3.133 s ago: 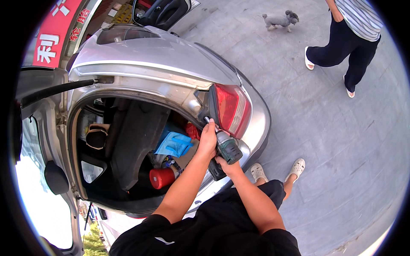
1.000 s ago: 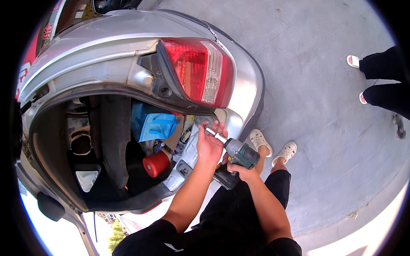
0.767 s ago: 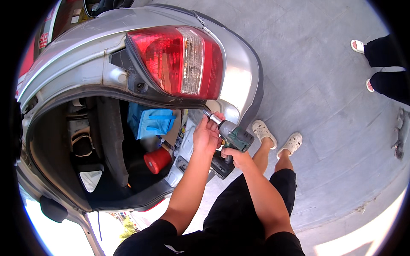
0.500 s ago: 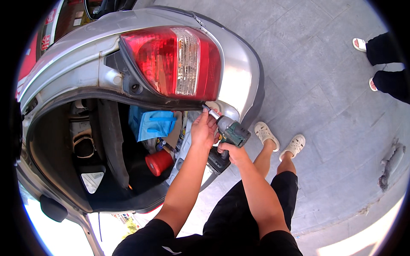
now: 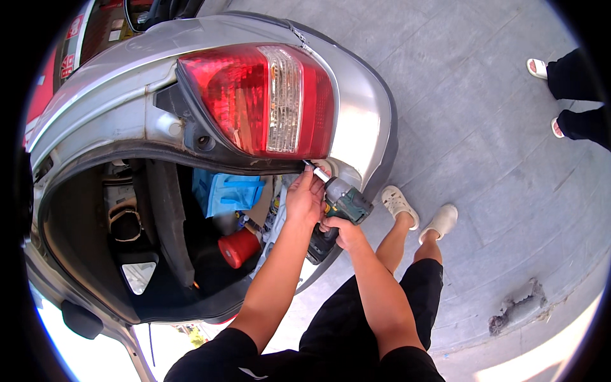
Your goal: The person inspects a damaged rear bumper on a silver SUV, then retrieves a power drill from a garage. They use the drill to remove screws from the taillight assembly, detach the light, and disconnect the wiring harness. The person then attempts to reposition the bumper cover.
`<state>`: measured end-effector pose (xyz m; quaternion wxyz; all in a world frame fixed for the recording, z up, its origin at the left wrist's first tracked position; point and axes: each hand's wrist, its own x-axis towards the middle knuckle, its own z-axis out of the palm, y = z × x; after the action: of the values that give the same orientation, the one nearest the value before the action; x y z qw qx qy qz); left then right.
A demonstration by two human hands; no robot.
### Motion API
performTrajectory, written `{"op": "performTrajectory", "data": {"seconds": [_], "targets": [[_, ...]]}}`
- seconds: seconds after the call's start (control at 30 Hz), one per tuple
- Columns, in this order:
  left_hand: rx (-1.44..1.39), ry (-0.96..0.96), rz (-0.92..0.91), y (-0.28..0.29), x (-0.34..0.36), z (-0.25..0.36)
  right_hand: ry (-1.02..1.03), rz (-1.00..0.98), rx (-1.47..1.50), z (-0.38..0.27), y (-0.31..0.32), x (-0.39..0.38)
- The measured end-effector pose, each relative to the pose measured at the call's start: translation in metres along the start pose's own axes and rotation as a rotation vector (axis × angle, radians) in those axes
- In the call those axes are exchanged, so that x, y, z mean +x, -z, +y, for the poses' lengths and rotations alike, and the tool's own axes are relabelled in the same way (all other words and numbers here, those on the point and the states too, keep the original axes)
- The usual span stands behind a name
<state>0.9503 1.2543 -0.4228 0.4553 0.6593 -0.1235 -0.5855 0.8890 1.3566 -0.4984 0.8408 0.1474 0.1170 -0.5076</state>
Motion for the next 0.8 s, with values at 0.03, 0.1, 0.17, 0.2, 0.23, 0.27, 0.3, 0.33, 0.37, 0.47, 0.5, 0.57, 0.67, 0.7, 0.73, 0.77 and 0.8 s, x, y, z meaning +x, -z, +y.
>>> {"op": "performTrajectory", "data": {"seconds": [0.03, 0.1, 0.17, 0.2, 0.23, 0.27, 0.3, 0.33, 0.37, 0.47, 0.5, 0.57, 0.67, 0.7, 0.73, 0.77, 0.8], "targets": [[-0.007, 0.014, -0.007, 0.0, 0.0, 0.001, -0.005, 0.016, 0.003, 0.0, -0.001, 0.0], [-0.025, 0.029, -0.026, 0.001, 0.0, 0.003, 0.012, 0.033, -0.025, -0.001, -0.003, -0.001], [-0.046, 0.032, -0.028, 0.0, 0.0, 0.003, 0.074, 0.013, -0.09, -0.005, -0.004, -0.003], [-0.052, 0.036, -0.023, -0.001, 0.0, 0.003, 0.062, 0.04, -0.115, -0.007, -0.005, -0.005], [-0.063, 0.028, -0.026, -0.002, -0.001, 0.003, 0.068, 0.048, -0.141, -0.008, -0.006, -0.006], [-0.067, 0.025, -0.014, -0.003, -0.001, 0.002, 0.102, 0.039, -0.16, -0.01, -0.007, -0.006], [-0.072, 0.019, -0.012, -0.004, -0.001, 0.001, 0.082, 0.053, -0.171, -0.01, -0.007, -0.006], [-0.08, 0.018, 0.001, -0.005, -0.001, 0.001, 0.088, 0.054, -0.172, -0.011, -0.007, -0.006], [-0.089, 0.012, 0.001, -0.006, 0.0, 0.001, 0.098, 0.026, -0.176, -0.011, -0.007, -0.006], [-0.123, 0.016, 0.013, -0.008, 0.001, 0.002, 0.108, 0.028, -0.172, -0.014, -0.002, -0.005], [-0.131, 0.015, 0.018, -0.008, 0.001, 0.002, 0.078, 0.042, -0.157, -0.015, 0.001, -0.005], [-0.167, 0.026, 0.033, -0.009, 0.002, 0.002, 0.063, 0.03, -0.131, -0.019, 0.006, -0.005], [-0.214, 0.029, 0.044, -0.012, 0.004, -0.001, 0.036, 0.025, -0.145, -0.022, 0.013, -0.005], [-0.226, 0.035, 0.051, -0.013, 0.005, -0.001, 0.034, 0.022, -0.148, -0.023, 0.014, -0.005], [-0.233, 0.036, 0.061, -0.014, 0.006, -0.002, 0.028, 0.011, -0.139, -0.024, 0.015, -0.004], [-0.252, 0.04, 0.06, -0.014, 0.007, -0.002, 0.021, 0.0, -0.13, -0.024, 0.016, -0.004], [-0.268, 0.053, 0.069, -0.014, 0.007, -0.002, 0.012, -0.011, -0.121, -0.025, 0.017, -0.003]]}}
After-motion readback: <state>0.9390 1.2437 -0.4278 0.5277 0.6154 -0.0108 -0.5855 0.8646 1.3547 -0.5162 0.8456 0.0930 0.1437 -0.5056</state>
